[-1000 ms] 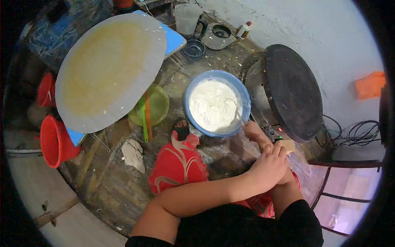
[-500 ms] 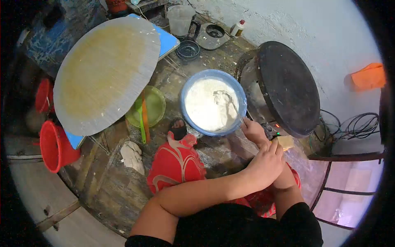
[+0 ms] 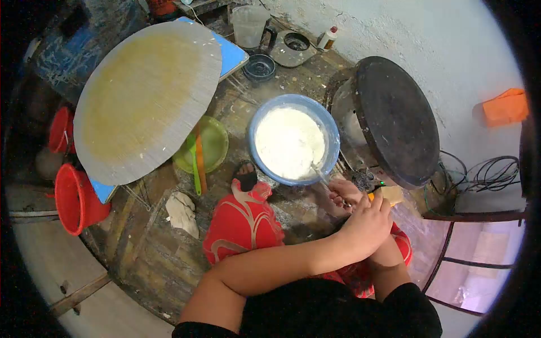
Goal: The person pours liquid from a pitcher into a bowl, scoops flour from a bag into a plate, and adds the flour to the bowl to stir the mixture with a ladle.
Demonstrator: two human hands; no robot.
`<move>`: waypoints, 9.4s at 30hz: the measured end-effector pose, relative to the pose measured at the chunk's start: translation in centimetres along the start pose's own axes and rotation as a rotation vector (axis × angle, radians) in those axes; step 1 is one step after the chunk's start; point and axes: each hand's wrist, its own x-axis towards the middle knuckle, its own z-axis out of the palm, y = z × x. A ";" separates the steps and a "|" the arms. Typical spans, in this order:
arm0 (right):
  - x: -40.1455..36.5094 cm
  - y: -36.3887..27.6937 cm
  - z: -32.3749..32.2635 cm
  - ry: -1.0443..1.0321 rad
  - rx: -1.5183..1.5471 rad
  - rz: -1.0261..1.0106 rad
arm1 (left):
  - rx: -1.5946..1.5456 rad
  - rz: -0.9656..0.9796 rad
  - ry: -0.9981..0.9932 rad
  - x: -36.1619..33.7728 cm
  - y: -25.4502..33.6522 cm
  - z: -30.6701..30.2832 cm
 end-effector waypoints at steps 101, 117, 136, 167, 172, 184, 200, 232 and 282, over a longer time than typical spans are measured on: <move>2.2 2.2 -2.0 0.485 -1.013 -0.820 | 0.095 0.053 -0.098 -0.6 0.3 0.9; 0.1 1.7 0.2 -0.049 0.147 0.004 | 0.092 0.047 -0.101 -0.6 0.5 0.7; 5.5 -0.2 -0.1 0.590 -1.336 -0.366 | 0.106 0.023 -0.114 -0.6 0.1 0.8; 2.0 3.8 -0.4 -0.060 0.162 0.016 | 0.142 0.051 -0.227 -0.6 0.6 1.2; 0.2 3.5 -0.6 -0.030 -0.134 -0.222 | 0.174 0.077 -0.198 -0.9 0.6 1.1; 2.0 1.6 5.4 0.368 -1.400 -0.583 | 0.175 0.075 -0.210 -1.1 0.7 0.9; 8.1 -5.1 5.5 0.565 -1.221 -0.584 | 0.150 -0.043 -0.153 -0.5 -0.3 -1.0; 4.7 2.9 5.4 0.397 -1.311 -0.732 | 0.110 0.036 -0.183 -0.8 0.5 -0.5; 5.5 2.6 3.7 0.485 -1.034 -0.821 | 0.128 -0.050 -0.134 -0.7 -0.1 -1.6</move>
